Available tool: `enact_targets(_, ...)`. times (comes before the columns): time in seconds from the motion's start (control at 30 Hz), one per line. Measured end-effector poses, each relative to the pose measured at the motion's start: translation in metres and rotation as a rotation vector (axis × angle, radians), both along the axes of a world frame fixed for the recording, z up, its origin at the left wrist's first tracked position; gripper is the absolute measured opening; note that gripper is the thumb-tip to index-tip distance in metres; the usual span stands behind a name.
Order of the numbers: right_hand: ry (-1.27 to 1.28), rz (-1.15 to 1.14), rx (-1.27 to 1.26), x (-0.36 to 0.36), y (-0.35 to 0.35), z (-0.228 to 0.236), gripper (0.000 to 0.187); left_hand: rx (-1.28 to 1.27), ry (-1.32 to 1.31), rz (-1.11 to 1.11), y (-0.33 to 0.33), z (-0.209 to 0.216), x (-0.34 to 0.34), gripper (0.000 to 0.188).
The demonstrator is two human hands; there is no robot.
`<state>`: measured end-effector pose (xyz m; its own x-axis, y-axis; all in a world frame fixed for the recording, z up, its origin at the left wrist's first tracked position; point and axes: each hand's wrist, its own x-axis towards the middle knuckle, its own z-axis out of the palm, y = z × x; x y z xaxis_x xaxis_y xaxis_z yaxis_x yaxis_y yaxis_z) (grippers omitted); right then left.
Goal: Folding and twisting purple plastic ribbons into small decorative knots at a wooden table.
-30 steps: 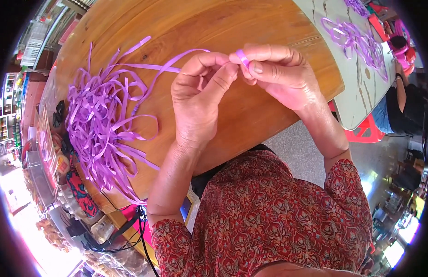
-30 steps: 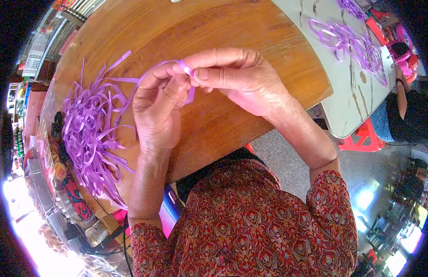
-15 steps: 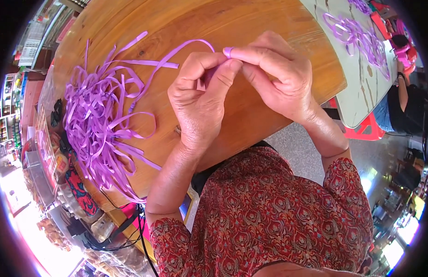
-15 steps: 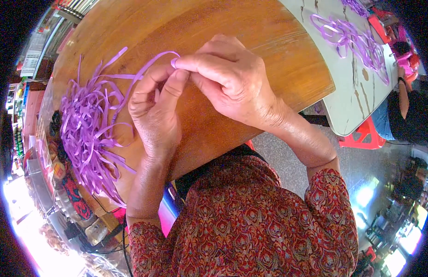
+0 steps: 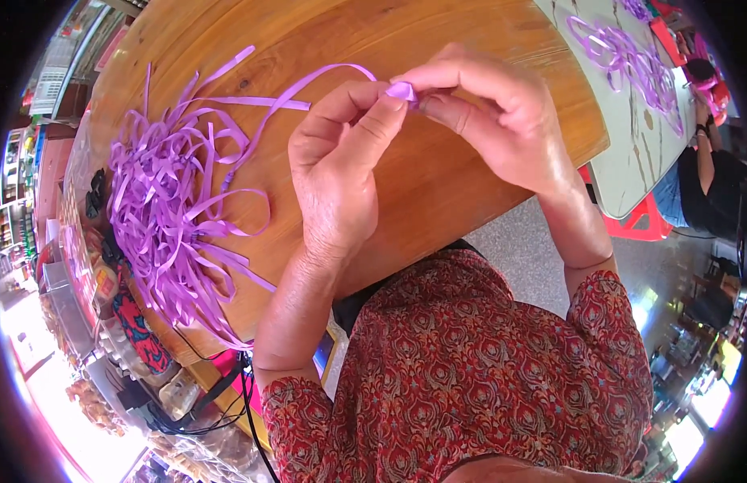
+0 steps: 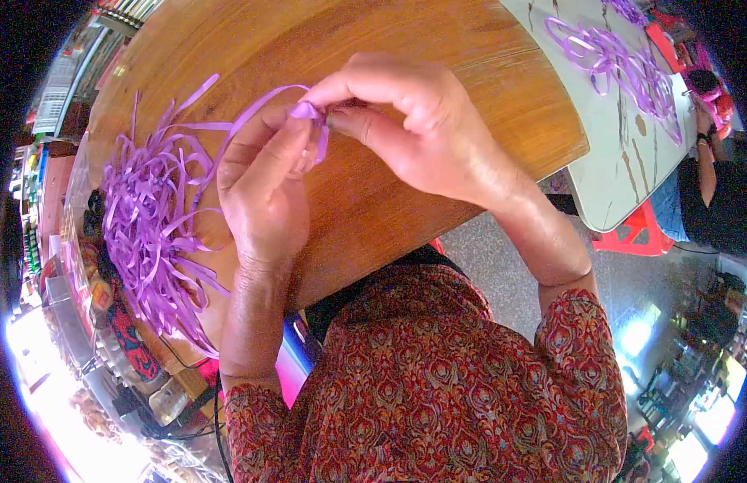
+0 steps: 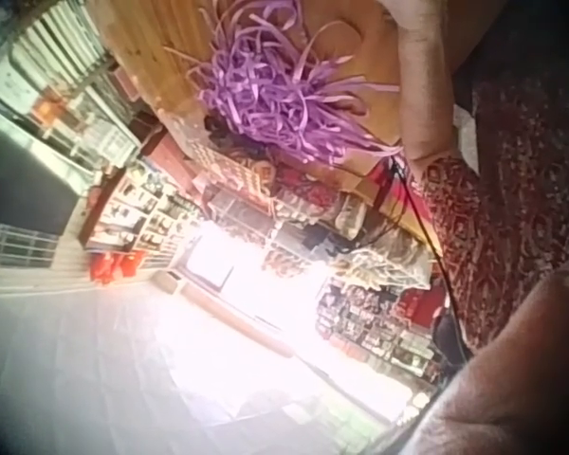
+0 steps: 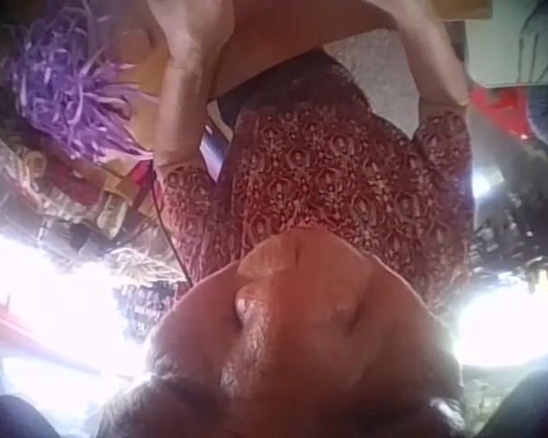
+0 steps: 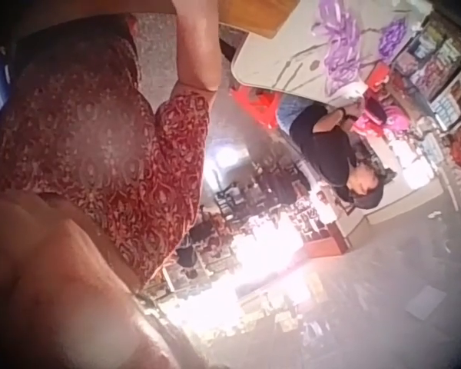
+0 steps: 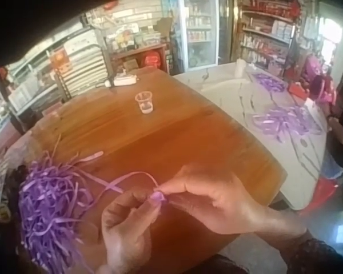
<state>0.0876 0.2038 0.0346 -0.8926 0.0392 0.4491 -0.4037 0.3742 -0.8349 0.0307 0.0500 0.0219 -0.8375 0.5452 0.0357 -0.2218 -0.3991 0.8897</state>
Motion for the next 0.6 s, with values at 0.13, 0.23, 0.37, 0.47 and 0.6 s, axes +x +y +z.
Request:
enact_targets(0.13,0.387,-0.167,0.661,-0.003,0.008,-0.002,0.027,-0.138,0.012,-0.039,-0.001,0.001,-0.002,0.008)
enact_targets(0.23,0.507,-0.017,0.692,-0.009,0.02,0.003,0.03,-0.182,-0.022,-0.087,-0.001,-0.002,-0.004,0.008)
enact_targets(0.37,0.531,0.108,0.772,-0.011,0.033,0.02,0.029,-0.176,-0.102,-0.139,-0.001,0.001,-0.004,0.009)
enact_targets(0.47,0.317,0.2,0.606,-0.019,0.039,0.032,0.025,-0.177,-0.115,-0.154,-0.001,0.0,-0.006,0.011)
enact_targets(0.6,0.374,-0.031,0.603,-0.024,0.037,0.019,0.03,-0.152,-0.033,-0.054,0.005,-0.002,-0.004,0.007)
